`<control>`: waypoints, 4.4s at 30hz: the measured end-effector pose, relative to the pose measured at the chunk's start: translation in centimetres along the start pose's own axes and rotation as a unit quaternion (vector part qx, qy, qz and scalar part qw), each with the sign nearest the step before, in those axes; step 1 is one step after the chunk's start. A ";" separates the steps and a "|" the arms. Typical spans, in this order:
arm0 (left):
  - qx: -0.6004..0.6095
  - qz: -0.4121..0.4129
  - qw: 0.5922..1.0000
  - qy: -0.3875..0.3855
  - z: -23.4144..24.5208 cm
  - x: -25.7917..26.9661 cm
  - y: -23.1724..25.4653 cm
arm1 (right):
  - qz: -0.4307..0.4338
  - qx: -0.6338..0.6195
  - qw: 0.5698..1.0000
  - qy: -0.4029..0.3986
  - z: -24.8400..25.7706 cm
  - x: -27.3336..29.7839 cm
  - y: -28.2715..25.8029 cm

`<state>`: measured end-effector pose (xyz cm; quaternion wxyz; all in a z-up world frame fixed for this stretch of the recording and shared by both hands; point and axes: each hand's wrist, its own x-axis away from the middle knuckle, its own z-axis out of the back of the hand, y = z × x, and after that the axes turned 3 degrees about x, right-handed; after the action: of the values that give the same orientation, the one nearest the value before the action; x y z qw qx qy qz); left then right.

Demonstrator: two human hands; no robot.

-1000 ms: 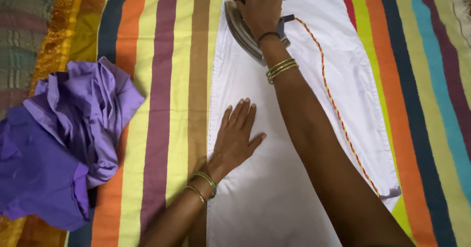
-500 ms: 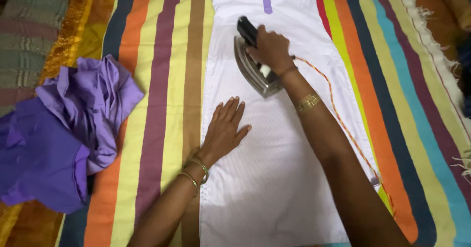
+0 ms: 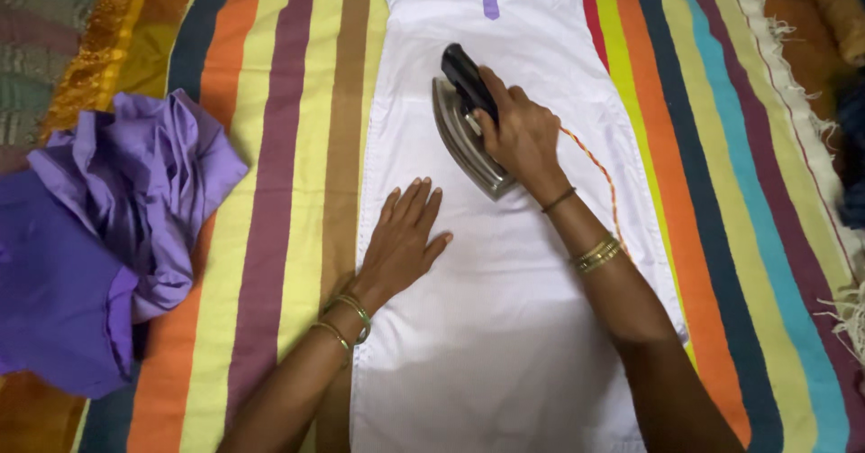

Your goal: The person irons a white shirt laid out on a colorful striped mat. They use a handheld electric iron to smooth the fabric, moving it back and forth across the body and sleeves while using their other hand to hold the shirt in place.

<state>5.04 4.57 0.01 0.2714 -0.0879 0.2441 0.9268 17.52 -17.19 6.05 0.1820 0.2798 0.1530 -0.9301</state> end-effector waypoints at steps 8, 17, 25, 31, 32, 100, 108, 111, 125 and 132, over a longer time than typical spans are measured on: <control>0.005 0.011 1.000 -0.016 -0.2 0.0 -0.4 | -0.095 0.116 0.986 0.066 -11.3 -7.3 1.2; 0.096 0.064 0.991 0.074 -0.4 -0.8 -1.5 | -0.081 -0.005 0.996 -0.039 -11.0 -4.8 -0.8; 0.085 0.097 0.978 0.161 4.6 -3.2 5.5 | -0.163 -0.277 0.937 -0.137 2.7 3.8 6.8; 0.015 0.161 0.975 0.155 3.2 -8.0 5.8 | 0.005 0.000 1.000 0.017 0.2 10.5 11.6; 0.000 0.145 0.975 0.171 2.9 -8.3 5.3 | 0.006 -0.018 1.000 0.018 -0.2 10.6 12.3; -0.168 0.139 0.949 0.228 3.1 -19.8 -9.5 | -0.023 -0.268 0.962 0.044 -1.8 8.8 17.6; -0.042 0.233 0.966 0.101 5.2 -8.9 4.1 | -0.070 -0.109 0.988 0.087 -1.4 9.2 19.6; 0.035 0.271 0.957 0.094 5.2 -7.0 7.0 | -0.064 -0.093 0.990 0.088 -1.7 9.4 19.6; -0.033 0.189 0.976 0.099 3.2 -17.2 -0.2 | -0.053 -0.087 0.993 0.064 -1.1 9.1 19.2; 0.042 0.141 0.979 0.143 1.3 -24.5 -5.8 | -0.059 -0.094 0.992 0.066 -1.2 9.0 19.2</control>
<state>28.69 -1.84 6.06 0.1035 -0.1724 0.3287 0.9228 19.20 -36.03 -3.60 0.1422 0.3125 0.2676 -0.9003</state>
